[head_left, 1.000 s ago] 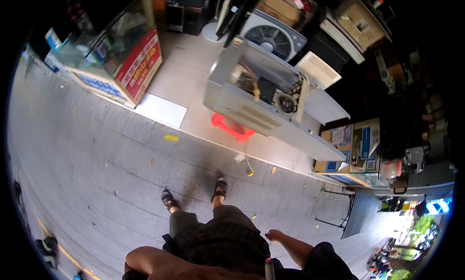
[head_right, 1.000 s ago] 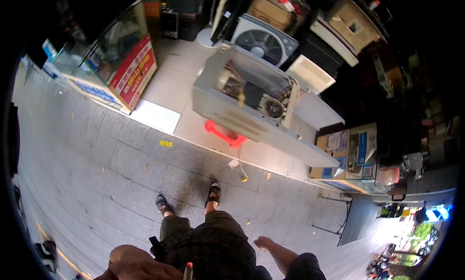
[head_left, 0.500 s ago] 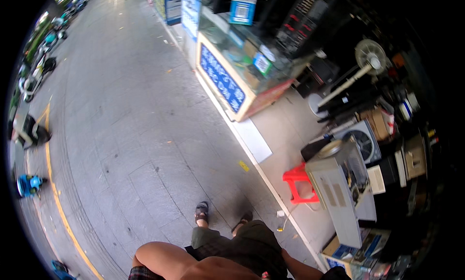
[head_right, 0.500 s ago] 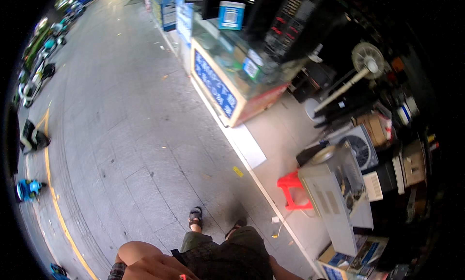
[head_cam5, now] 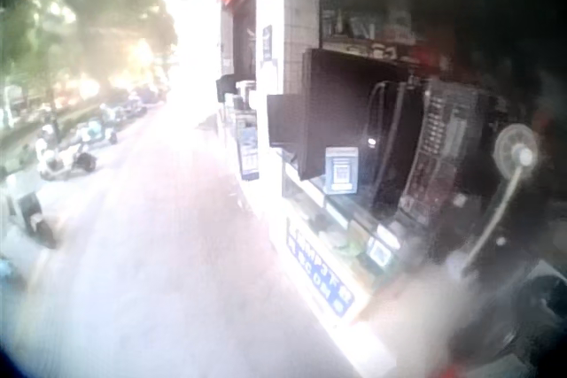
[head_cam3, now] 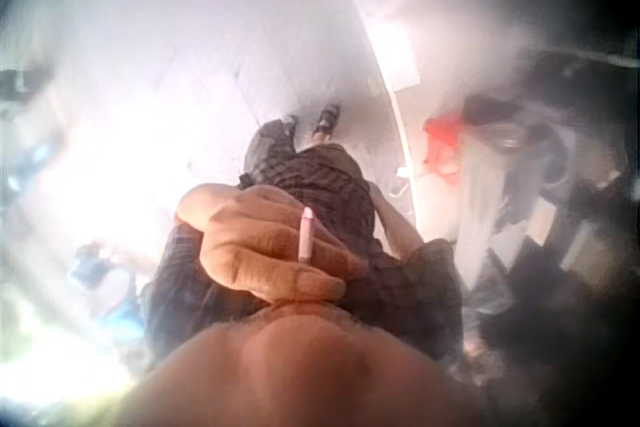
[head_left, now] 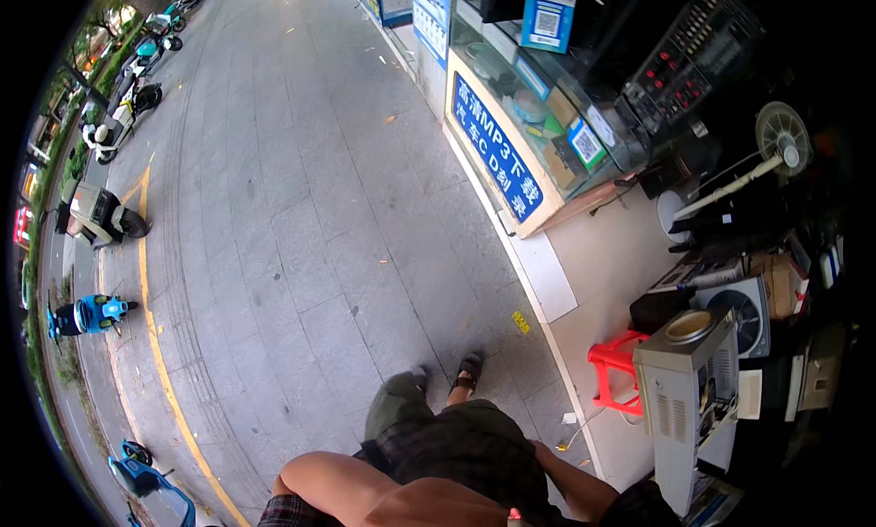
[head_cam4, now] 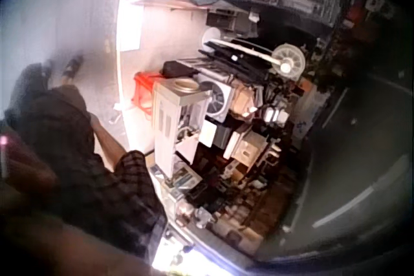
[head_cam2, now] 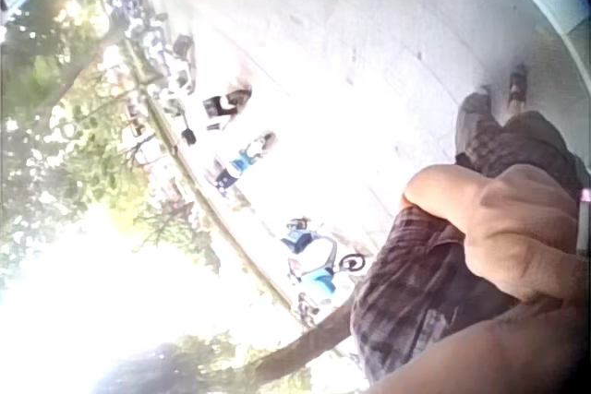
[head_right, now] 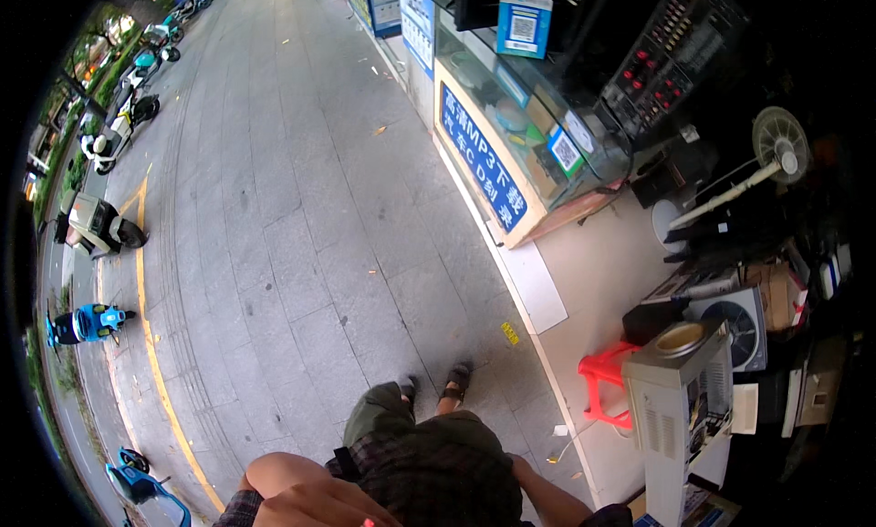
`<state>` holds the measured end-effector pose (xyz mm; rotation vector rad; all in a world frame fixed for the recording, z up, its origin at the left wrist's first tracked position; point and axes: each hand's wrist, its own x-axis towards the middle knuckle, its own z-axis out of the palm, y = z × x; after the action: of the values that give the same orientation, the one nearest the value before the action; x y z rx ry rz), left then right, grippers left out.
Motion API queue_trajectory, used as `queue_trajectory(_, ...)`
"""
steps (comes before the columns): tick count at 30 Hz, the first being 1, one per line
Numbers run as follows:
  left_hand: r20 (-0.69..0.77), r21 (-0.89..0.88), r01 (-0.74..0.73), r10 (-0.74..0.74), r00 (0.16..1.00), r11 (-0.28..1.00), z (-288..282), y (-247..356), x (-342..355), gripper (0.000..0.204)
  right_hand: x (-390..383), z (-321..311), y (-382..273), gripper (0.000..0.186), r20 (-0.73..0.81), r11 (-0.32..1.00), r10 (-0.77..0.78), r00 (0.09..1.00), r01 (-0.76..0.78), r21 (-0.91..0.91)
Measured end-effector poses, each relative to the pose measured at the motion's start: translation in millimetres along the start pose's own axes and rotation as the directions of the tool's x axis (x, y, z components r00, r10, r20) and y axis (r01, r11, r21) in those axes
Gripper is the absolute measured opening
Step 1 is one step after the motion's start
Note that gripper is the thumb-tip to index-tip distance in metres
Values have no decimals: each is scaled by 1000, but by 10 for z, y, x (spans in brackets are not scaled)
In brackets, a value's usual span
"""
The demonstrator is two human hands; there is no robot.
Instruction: The person retrieves a cordless drill from a cluttered workbench and proceeds to work on the internal components of a disassembled appliance. They use the drill to manipulate screws or fasteners within the machine's housing while occasionally adjusting internal parts with their hand.
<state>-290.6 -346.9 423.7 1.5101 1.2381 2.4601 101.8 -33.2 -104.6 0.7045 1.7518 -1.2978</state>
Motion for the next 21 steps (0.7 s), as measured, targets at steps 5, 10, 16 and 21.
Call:
queue_trajectory(5, -146, 60, -25, 33, 989, 998, -635, -114, -22, 23, 336, -503, -955, 33, 136, 714, 50, 989, 60, -698)
queue_trajectory(10, -60, -37, -238, 236, 970, 970, -1939, -256, -3, 23, 1008, -612, -2034, 35, 415, 295, -15, 910, 401, -867)
queue_trajectory(16, -279, 37, -154, 158, 947, 987, -3281, 369, 316, 24, 1396, -302, -3696, 39, -130, 898, -37, 991, -24, -440)
queue_trajectory(21, -212, -148, -199, 165, 963, 969, -4315, 347, 592, 25, 1759, -261, -4989, 30, -181, 999, -51, 982, 47, -24)
